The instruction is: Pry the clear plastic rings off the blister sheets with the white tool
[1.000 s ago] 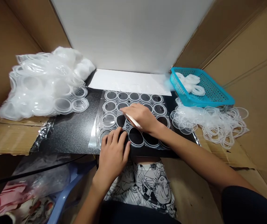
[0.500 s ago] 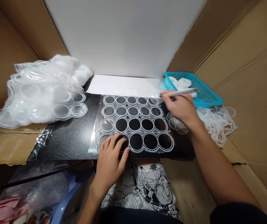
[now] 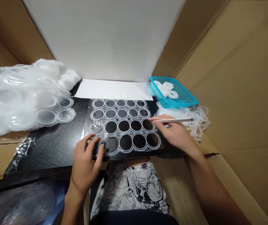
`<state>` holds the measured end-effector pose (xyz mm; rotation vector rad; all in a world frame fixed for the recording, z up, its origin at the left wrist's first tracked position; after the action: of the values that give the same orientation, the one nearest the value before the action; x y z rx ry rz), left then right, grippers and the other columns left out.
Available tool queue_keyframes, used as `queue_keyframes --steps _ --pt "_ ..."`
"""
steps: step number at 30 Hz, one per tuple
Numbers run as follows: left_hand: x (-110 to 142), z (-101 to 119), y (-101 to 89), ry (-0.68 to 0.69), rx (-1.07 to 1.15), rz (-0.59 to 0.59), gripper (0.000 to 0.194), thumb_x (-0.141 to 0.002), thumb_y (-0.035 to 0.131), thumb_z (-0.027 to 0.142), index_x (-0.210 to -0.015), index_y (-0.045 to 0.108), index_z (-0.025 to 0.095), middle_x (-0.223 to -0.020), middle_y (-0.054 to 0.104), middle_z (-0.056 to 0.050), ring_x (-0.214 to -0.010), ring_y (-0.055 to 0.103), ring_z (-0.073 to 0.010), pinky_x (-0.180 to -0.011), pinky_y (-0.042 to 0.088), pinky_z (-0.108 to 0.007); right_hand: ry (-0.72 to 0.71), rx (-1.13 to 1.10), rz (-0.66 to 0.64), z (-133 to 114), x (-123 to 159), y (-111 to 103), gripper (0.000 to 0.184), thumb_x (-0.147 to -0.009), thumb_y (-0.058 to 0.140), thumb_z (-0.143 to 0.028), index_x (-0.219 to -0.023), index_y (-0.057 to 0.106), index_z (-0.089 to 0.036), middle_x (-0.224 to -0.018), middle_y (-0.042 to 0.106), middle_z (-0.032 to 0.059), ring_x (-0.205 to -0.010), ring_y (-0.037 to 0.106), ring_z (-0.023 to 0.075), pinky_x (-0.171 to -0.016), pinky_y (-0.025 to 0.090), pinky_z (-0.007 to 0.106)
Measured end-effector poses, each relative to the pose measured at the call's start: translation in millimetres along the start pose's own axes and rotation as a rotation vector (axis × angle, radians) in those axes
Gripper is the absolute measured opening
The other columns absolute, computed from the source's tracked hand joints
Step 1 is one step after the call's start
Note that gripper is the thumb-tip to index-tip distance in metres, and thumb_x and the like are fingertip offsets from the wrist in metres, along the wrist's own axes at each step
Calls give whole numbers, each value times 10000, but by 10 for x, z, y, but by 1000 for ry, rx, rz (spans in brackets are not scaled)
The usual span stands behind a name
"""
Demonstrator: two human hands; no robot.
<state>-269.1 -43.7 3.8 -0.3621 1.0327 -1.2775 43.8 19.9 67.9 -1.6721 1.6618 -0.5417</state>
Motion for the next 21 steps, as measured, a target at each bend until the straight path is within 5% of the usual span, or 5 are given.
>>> queue_keyframes --steps 4,8,21 --pt "21 -70 72 16 -119 -64 241 -1021 549 298 -1237 619 218 -1322 630 -139 -1264 580 -341 -1056 455 -525 -324 -259 -400 -766 -325 1163 208 -1017 604 -366 -1083 797 -328 -1177 785 18 -1138 700 219 -1063 523 431" --pt "47 -52 82 -3 -160 -79 258 -1029 534 284 -1267 605 215 -1360 630 -136 -1296 571 -324 -1081 436 -498 -364 -310 -506 -942 -546 1784 174 -991 640 -321 -1029 807 -286 -1168 796 27 -1127 712 211 -1073 512 419" --pt "43 -37 87 0 -201 -73 231 -1034 540 274 -1242 604 197 -1343 661 -115 -1269 567 -316 -1062 433 -481 -410 -307 -551 -906 -547 1908 175 -1001 635 -320 -1049 798 -277 -1147 797 18 -1138 704 203 -1084 499 406"
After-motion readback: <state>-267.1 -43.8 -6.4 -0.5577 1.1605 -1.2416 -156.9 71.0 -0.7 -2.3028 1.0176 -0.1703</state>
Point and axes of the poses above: each hand's wrist, its own x-axis away from the middle knuckle, its own y-axis out of the palm, z = x × y, the point moved 8 cm from there along -x, towards the middle knuckle
